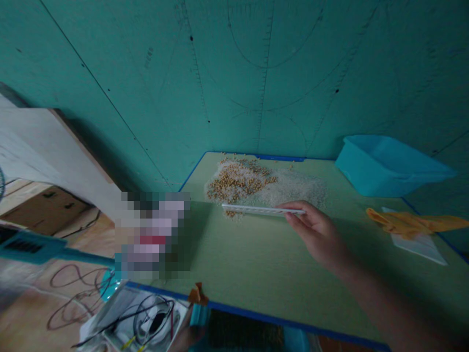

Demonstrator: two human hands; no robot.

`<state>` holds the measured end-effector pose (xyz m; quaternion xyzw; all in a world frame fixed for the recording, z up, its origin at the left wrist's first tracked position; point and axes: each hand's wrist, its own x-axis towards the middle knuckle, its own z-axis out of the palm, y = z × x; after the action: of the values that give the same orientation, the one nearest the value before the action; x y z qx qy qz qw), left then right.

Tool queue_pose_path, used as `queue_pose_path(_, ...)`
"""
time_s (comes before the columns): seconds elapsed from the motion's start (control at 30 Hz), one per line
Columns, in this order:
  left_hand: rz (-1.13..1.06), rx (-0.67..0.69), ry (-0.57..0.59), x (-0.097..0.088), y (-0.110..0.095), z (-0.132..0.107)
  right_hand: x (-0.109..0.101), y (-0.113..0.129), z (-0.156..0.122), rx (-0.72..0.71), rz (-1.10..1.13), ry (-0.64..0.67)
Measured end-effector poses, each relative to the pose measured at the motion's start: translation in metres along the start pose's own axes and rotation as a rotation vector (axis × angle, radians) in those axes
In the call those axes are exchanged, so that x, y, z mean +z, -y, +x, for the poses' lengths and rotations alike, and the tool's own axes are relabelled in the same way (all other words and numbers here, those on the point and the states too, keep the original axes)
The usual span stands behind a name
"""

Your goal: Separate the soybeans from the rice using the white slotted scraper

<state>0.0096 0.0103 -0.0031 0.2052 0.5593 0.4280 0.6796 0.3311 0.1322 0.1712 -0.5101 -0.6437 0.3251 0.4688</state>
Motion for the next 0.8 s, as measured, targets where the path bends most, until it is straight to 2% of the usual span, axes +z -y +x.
queue_pose_path(0.2,0.036,0.012,-0.022,0.004,-0.002,-0.005,0.0,0.002,-0.003,0.006,0.015,0.033)
queue_pose_path(0.5,0.061,0.0,0.021,0.015,-0.006,-0.005,-0.001,0.003,-0.003,-0.008,0.058,0.061)
queue_pose_path(0.63,0.064,0.006,0.043,0.011,-0.006,-0.003,0.0,0.003,-0.004,-0.023,0.067,0.071)
queue_pose_path(0.8,0.222,-0.011,0.101,-0.004,-0.004,0.011,-0.001,0.003,-0.004,-0.018,0.066,0.112)
